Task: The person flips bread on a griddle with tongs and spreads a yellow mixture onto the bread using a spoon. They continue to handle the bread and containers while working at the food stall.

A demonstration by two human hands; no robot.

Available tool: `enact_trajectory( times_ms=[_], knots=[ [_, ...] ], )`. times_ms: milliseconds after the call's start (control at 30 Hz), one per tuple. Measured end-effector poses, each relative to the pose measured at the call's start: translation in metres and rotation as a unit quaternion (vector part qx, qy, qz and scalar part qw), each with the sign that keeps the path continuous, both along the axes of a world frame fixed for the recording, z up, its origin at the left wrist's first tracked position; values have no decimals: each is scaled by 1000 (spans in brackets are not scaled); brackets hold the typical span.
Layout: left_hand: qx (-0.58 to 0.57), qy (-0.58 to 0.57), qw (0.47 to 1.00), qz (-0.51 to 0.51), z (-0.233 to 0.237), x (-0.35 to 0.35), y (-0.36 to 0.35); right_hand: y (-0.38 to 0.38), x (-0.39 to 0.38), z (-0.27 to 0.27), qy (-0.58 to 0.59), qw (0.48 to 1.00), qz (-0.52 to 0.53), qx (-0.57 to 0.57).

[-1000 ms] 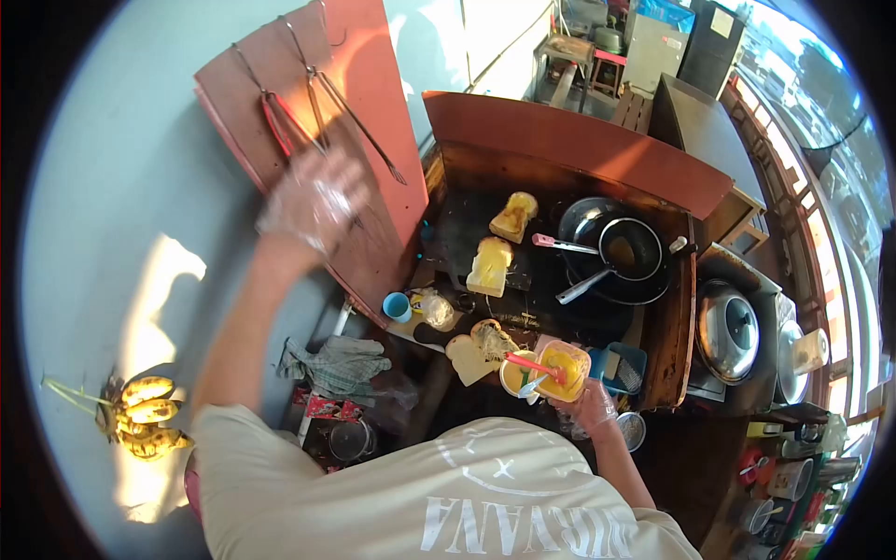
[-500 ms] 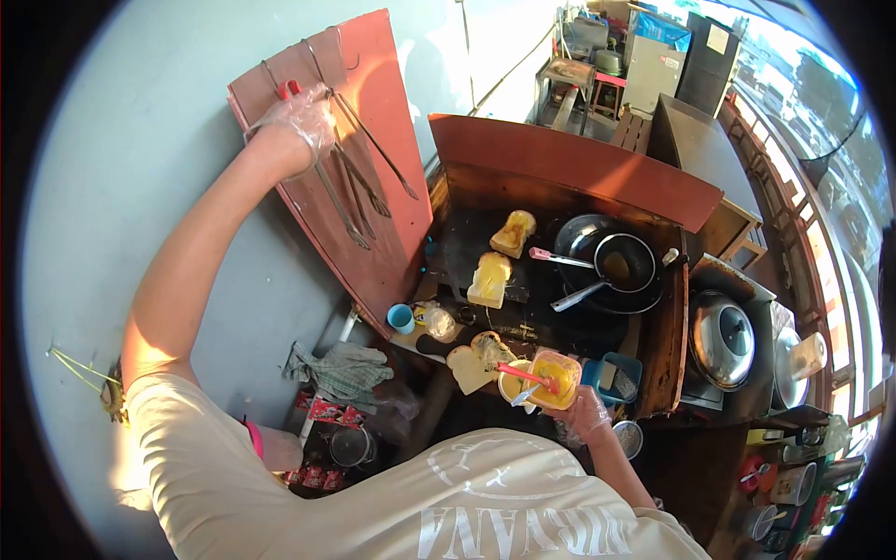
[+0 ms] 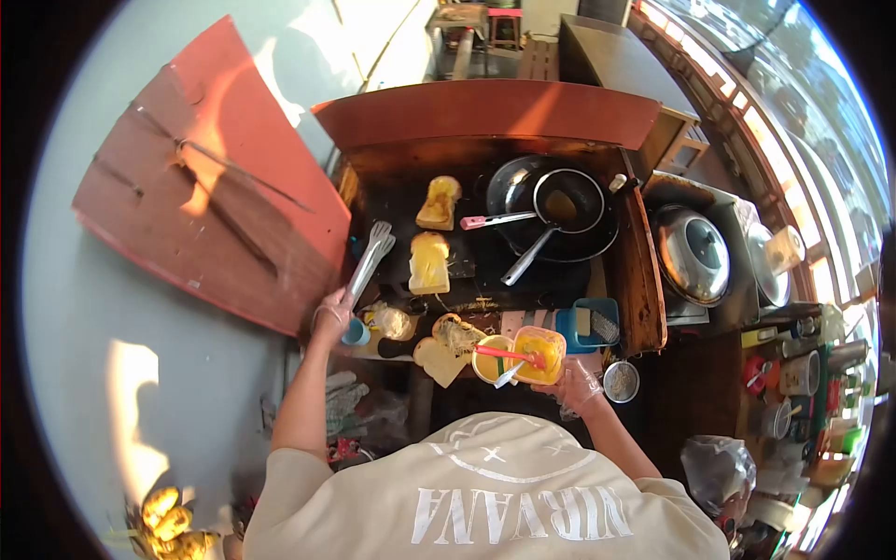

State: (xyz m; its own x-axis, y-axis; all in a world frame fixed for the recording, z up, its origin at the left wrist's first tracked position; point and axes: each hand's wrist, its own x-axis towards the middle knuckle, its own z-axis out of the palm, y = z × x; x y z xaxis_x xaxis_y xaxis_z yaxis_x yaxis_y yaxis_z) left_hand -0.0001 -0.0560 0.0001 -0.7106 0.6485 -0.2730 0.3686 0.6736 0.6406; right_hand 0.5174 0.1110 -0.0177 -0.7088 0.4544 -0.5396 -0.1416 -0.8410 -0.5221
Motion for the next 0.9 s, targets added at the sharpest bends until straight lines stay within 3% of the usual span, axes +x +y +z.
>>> enact_trajectory(
  times_ms=[33,100,300,400,567,667,700,767,900],
  knots=[
    [32,-114,992,52,-6,4,7,0,0,-1,1,1000,-19,-18],
    [61,-187,980,44,-12,-8,28,1,-1,1,-6,999,-34,-8],
    [58,-287,955,-40,-12,-47,89,-10,-13,9,-22,995,-94,5],
    [6,-276,960,-54,-22,-50,116,-13,-17,7,-20,993,-113,-7],
    [25,-212,976,-44,-30,-46,115,-15,-26,10,-18,994,-111,-9],
    [-4,-48,998,-27,-24,-54,80,-13,-32,17,-31,994,-104,-4],
    [-3,-48,999,-19,-14,-46,65,-12,-33,15,-38,994,-101,-9],
    [25,-123,987,97,2,-26,35,-8,-34,7,-46,995,-91,-12],
    [4,-161,979,127,-3,4,-21,-1,-36,7,-22,998,-65,6]
  ],
)
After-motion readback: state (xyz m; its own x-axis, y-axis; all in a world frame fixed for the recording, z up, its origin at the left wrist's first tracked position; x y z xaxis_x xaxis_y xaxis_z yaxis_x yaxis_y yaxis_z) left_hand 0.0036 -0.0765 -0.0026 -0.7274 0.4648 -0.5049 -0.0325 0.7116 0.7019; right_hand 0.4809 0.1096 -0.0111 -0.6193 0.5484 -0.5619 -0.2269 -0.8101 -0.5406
